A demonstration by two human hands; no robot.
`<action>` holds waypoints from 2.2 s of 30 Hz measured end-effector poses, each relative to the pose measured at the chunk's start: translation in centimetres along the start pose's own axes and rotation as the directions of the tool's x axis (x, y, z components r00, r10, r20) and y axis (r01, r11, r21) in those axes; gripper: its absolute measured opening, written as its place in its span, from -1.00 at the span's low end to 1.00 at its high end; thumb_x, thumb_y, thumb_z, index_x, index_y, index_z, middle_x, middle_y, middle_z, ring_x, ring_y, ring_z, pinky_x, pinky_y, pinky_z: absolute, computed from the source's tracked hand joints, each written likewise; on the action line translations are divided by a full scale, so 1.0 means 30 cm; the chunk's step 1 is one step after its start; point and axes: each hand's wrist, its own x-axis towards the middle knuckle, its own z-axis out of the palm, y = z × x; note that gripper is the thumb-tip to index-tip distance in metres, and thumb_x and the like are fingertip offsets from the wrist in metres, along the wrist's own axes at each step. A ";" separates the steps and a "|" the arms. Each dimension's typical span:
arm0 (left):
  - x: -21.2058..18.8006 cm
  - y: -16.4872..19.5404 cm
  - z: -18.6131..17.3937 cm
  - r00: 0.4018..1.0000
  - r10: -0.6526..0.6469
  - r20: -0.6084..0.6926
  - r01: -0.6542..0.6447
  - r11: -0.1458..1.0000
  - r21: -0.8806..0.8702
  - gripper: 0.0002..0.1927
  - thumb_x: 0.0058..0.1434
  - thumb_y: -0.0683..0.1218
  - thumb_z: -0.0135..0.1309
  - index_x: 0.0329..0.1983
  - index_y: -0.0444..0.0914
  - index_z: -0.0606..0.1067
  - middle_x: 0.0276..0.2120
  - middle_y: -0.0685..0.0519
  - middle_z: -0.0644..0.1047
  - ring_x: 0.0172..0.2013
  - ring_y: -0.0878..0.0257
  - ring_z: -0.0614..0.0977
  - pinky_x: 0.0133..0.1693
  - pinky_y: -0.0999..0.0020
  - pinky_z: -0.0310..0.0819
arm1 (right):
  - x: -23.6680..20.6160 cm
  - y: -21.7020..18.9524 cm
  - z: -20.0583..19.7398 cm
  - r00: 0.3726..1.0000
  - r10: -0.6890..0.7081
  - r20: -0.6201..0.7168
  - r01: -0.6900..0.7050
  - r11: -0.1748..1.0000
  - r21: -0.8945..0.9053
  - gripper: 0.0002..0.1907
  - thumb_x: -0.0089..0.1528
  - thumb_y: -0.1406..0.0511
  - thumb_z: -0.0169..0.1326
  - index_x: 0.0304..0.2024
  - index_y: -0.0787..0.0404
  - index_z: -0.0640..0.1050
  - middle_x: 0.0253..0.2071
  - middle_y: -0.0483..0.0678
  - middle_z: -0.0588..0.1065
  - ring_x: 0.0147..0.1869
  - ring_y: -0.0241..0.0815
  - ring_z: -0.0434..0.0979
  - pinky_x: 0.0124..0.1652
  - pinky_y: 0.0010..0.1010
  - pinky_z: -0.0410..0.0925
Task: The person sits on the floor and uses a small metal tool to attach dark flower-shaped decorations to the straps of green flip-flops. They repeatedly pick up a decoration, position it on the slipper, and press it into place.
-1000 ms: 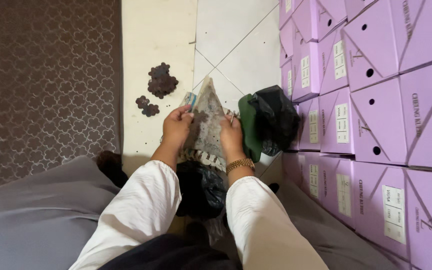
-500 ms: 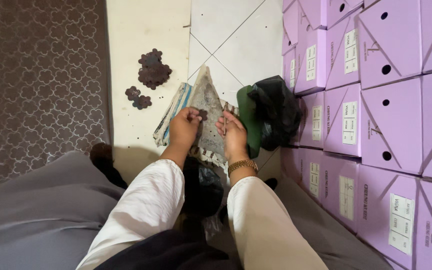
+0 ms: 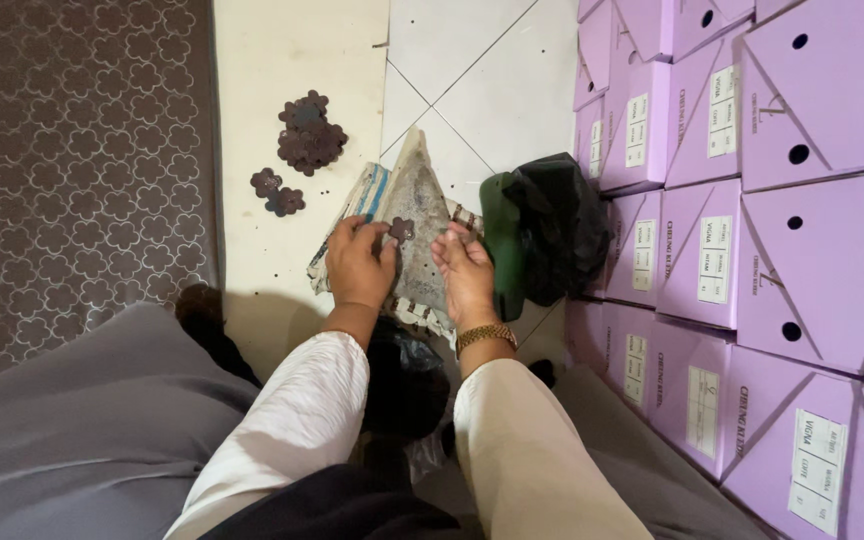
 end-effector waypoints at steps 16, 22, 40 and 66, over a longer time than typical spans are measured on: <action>0.025 -0.019 0.004 0.996 -0.074 0.041 0.074 0.997 0.018 -0.71 0.00 -0.16 0.30 -0.15 -0.13 0.66 0.05 -0.09 0.56 0.10 -0.09 0.53 0.09 0.04 0.40 | 0.016 0.063 0.105 0.974 -0.219 0.063 0.226 0.962 -0.150 -0.84 0.35 0.36 0.11 -0.03 0.20 0.46 -0.14 -0.05 0.59 -0.03 -0.25 0.61 -0.08 -0.48 0.47; 0.019 -0.028 0.029 1.000 -0.013 0.011 0.013 1.000 0.006 -0.72 0.04 -0.16 0.27 -0.13 -0.17 0.66 0.03 -0.10 0.57 0.08 -0.08 0.54 0.10 0.04 0.40 | 0.009 0.070 0.111 0.991 -0.130 0.012 0.131 0.985 -0.109 -0.82 0.34 0.36 0.05 -0.01 0.18 0.42 -0.13 -0.02 0.56 -0.06 -0.22 0.62 -0.11 -0.42 0.50; 0.002 -0.024 0.082 0.975 -0.217 -0.053 0.219 0.975 0.026 -0.86 0.01 -0.07 0.35 -0.36 -0.14 0.66 0.06 -0.08 0.57 0.14 -0.05 0.52 0.12 0.04 0.29 | 0.027 0.093 0.081 0.995 -0.097 -0.008 0.096 0.990 -0.100 -0.84 0.36 0.36 0.03 -0.01 0.18 0.42 -0.10 -0.01 0.56 0.00 -0.16 0.64 -0.05 -0.35 0.50; 0.000 -0.031 0.078 0.992 -0.120 0.028 0.118 0.992 0.045 -0.74 0.05 -0.07 0.28 -0.15 -0.09 0.65 0.24 -0.09 0.46 0.37 -0.12 0.29 0.24 -0.10 0.09 | 0.050 0.102 0.069 0.984 -0.171 0.053 0.173 0.984 -0.040 -0.88 0.38 0.40 0.04 -0.03 0.22 0.44 -0.14 0.04 0.56 -0.05 -0.16 0.63 -0.20 -0.42 0.40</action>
